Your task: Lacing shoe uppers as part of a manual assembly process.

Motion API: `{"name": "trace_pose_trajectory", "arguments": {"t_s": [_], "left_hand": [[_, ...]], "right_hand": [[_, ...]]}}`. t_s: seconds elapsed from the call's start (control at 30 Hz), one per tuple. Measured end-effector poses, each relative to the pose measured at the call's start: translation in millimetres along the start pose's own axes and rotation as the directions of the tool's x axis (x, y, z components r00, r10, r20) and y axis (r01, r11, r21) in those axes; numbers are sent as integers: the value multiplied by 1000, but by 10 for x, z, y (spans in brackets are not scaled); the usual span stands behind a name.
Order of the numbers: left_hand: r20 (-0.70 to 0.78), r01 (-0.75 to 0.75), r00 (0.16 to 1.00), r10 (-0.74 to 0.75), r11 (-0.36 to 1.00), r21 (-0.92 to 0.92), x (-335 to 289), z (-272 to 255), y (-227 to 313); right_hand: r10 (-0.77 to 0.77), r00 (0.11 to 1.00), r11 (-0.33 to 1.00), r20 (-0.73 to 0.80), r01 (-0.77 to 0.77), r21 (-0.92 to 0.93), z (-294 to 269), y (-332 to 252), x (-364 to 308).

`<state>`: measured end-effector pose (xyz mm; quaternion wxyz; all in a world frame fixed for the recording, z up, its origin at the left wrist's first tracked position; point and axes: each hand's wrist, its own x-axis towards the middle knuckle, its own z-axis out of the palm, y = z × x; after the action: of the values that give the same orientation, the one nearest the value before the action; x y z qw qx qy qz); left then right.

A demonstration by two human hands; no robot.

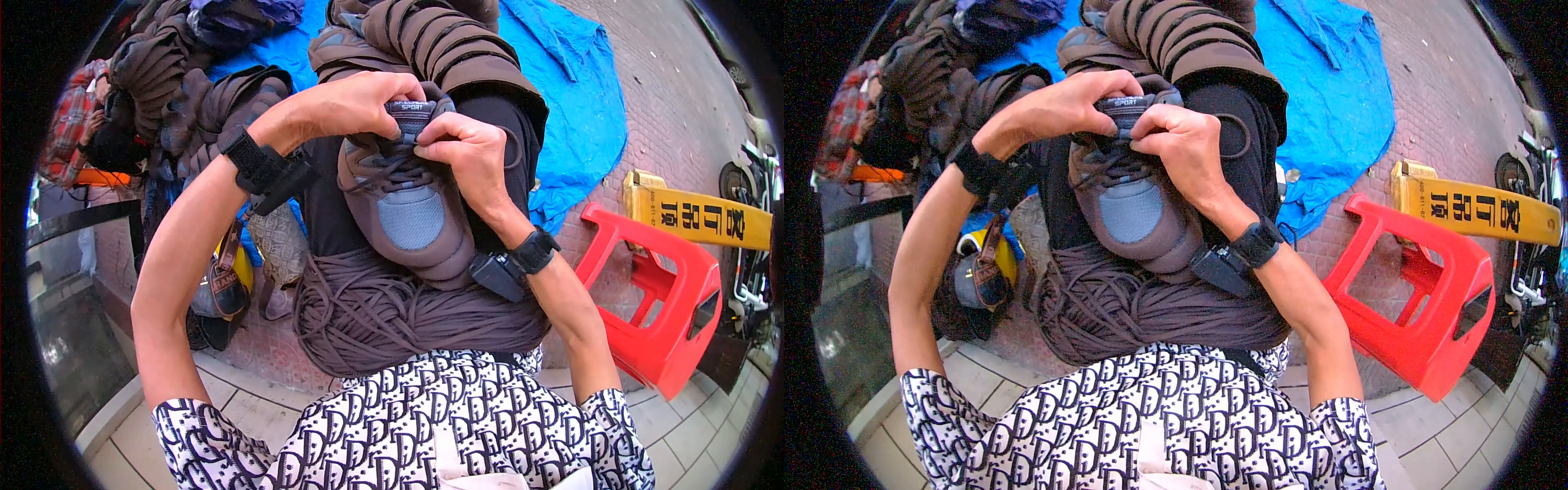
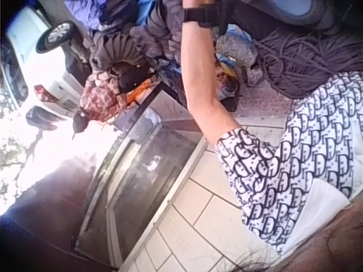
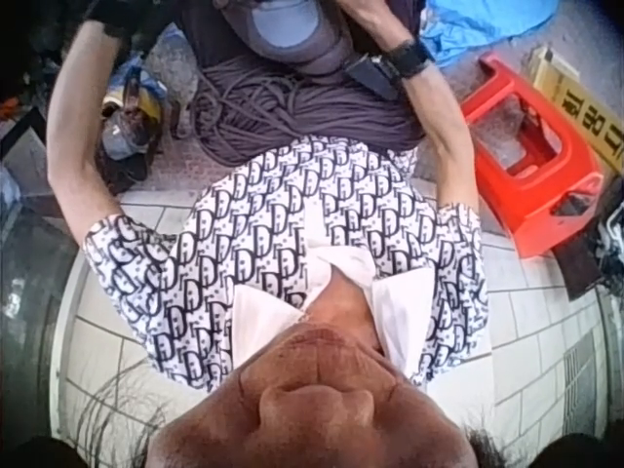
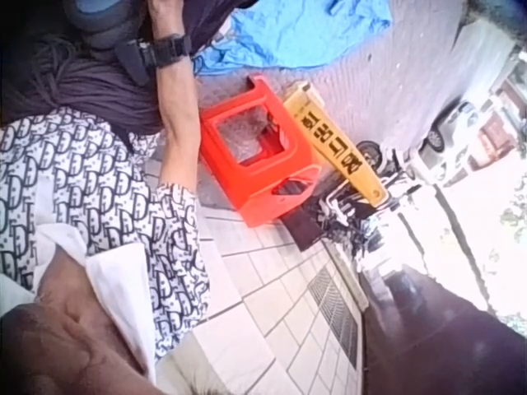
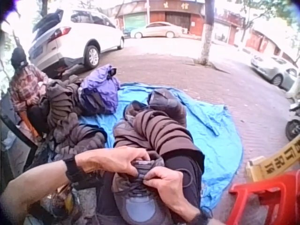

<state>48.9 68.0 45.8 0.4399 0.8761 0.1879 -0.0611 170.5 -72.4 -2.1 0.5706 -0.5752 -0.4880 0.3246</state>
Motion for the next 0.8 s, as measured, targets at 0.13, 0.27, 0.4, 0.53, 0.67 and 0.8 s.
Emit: {"name": "trace_pose_trajectory", "arguments": {"t_s": [0.13, 0.27, 0.4, 0.53, 0.67, 0.8], "left_hand": [[15, 25, 1000, -27, 988, 152, -2, 1, 14], [-15, 30, 1000, -28, 985, 173, -8, 41, 20], [-32, -3, 999, 8, 990, 143, -29, 28, 21], [46, -55, 998, 50, 991, 119, -43, -23, 23], [23, -67, 998, 64, 984, 167, -36, 14, 39], [-24, 3, 1000, 2, 971, 238, -41, 49, 59]], "right_hand": [[33, 999, 994, 35, -36, 98, -6, 53, 23], [70, 996, 983, 50, -78, 168, 9, 59, 35], [154, 988, 958, -18, -145, 248, 59, 35, 12], [169, 982, 958, -82, -145, 247, 104, 34, -8], [147, 984, 962, -101, -119, 247, 115, 41, -11], [95, 991, 976, -90, -75, 203, 100, 34, -23]]}}
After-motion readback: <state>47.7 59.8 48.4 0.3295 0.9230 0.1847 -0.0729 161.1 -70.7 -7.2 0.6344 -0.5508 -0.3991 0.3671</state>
